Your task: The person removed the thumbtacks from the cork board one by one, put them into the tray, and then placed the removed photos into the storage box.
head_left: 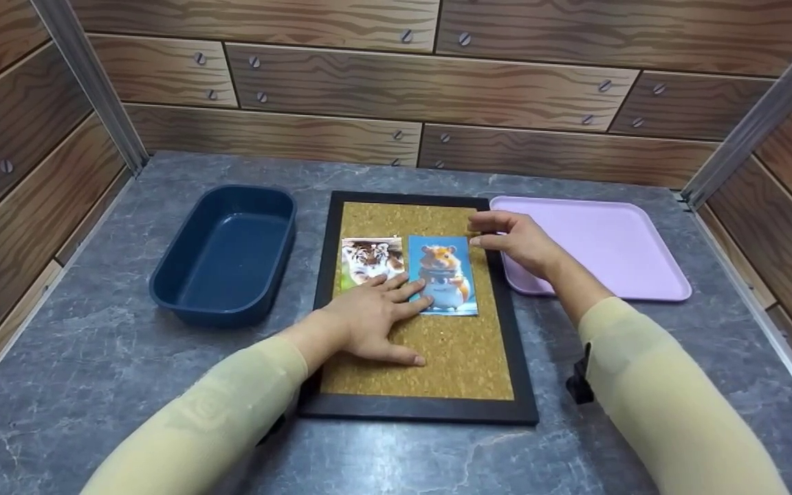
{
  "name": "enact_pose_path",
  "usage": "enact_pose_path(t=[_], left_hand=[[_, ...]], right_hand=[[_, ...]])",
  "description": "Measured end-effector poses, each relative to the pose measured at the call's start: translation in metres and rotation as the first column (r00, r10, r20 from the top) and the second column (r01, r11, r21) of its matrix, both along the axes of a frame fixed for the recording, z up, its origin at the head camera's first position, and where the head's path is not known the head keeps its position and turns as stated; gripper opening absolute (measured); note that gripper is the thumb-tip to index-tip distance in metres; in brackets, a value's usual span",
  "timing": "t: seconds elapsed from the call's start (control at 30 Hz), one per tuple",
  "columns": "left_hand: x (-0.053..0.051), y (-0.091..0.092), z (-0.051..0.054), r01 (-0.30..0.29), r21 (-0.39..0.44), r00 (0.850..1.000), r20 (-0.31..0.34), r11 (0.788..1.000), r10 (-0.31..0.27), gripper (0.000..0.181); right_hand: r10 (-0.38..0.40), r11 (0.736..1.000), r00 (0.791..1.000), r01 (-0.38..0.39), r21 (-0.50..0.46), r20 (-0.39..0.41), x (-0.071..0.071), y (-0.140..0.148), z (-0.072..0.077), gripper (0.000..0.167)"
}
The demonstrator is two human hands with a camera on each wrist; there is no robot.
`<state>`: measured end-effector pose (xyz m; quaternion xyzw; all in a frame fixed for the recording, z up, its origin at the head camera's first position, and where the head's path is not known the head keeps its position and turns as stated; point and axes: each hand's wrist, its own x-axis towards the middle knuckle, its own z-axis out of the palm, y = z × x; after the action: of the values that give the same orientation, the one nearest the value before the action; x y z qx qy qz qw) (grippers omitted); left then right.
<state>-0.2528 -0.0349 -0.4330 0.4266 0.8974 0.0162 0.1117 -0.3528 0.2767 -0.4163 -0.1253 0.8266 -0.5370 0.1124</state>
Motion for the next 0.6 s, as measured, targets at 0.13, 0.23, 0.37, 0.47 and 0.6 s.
enact_pose_path(t=[0.13,0.23,0.37,0.47,0.6], left_hand=[[0.0000,0.0002,-0.0002,0.001,-0.002,1.000,-0.002,1.000,-0.001,0.102],[0.0000,0.0006,-0.0007,0.005,0.002,1.000,-0.011,1.000,-0.005,0.102],[0.0000,0.0012,-0.0009,0.011,0.003,1.000,-0.015,1.000,-0.011,0.102],[0.0001,0.0012,-0.0008,0.008,0.000,1.000,-0.009,1.000,-0.008,0.102],[-0.0002,0.0006,-0.0008,0.001,0.000,1.000,-0.002,1.000,-0.001,0.102]], right_hand=[[0.020,1.000,1.000,-0.020,-0.011,0.015,0.0004,-0.0013,-0.0006,0.056],[0.033,0.999,0.999,-0.033,-0.018,0.021,0.0010,-0.0015,-0.0011,0.057],[0.038,0.999,0.999,-0.037,-0.014,0.035,0.0012,-0.0015,-0.0015,0.057],[0.043,0.999,0.998,-0.043,0.001,0.040,0.0010,-0.0018,-0.0014,0.057],[0.052,0.998,0.998,-0.053,0.027,0.035,0.0006,-0.0026,-0.0013,0.056]])
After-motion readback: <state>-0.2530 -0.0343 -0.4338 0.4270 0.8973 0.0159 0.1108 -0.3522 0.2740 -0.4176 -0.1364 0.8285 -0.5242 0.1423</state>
